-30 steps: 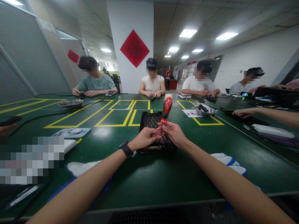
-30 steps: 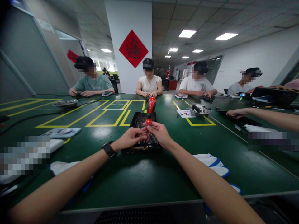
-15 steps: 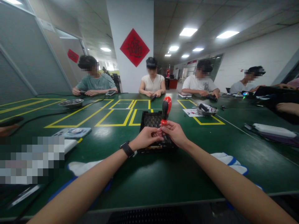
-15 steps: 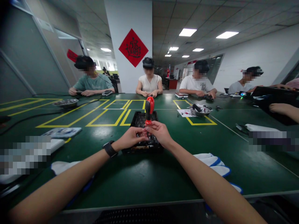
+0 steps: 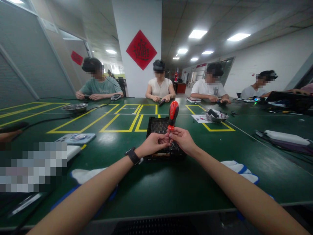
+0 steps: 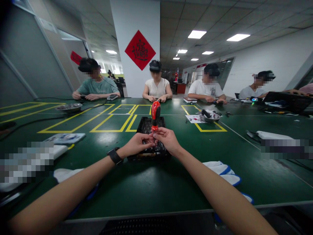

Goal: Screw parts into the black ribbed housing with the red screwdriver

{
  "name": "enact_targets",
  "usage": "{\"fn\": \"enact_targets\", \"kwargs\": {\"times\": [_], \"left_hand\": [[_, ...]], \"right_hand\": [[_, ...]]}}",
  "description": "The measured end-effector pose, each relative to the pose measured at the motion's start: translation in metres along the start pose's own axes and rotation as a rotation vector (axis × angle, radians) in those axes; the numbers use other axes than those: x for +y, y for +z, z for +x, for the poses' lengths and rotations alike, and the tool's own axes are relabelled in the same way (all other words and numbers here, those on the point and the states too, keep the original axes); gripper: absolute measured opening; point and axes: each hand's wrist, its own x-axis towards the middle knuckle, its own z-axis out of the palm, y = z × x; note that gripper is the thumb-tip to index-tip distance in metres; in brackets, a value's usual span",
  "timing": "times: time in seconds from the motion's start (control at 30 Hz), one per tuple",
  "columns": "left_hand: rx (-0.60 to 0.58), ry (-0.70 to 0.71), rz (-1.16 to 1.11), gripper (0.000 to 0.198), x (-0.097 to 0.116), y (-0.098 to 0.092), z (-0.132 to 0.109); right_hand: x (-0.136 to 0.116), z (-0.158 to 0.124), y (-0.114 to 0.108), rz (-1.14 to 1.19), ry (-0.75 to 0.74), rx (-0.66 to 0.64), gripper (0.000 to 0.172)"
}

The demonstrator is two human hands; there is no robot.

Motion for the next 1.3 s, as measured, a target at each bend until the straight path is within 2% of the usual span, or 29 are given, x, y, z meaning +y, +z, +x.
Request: {"fn": "enact_targets", "kwargs": {"times": [0.3, 0.47, 0.6, 0.9, 1.17, 1.3], "left_hand": [[0.037, -0.044, -0.006, 0.027, -0.0025, 0.0014, 0.0000], [0.018, 0.006, 0.065, 0.023, -0.0022, 0.0002, 0.0000], [-0.026, 0.049, 0.127, 0.024, -0.0002, -0.0018, 0.0006], [-0.053, 0.042, 0.138, 0.023, 0.0019, -0.0036, 0.0008], [-0.021, -0.062, -0.101, 0.026, -0.0036, 0.0027, 0.0001], [-0.018, -0.041, -0.059, 0.025, 0.0002, 0.0023, 0.0010]], "right_hand": [[-0.0047, -0.0010, 0.0042, -0.031, -0.013, 0.040, 0.026], [-0.0039, -0.0007, 0.0043, -0.026, -0.012, 0.056, 0.030], [-0.0023, -0.0005, 0.0019, 0.003, 0.032, 0.005, 0.026], [-0.0045, -0.0021, 0.0009, 0.015, 0.058, -0.096, 0.030], [0.0013, 0.0017, -0.0017, 0.061, 0.004, 0.015, 0.022], [-0.0016, 0.0002, 0.0017, 0.013, -0.015, 0.021, 0.019]]}}
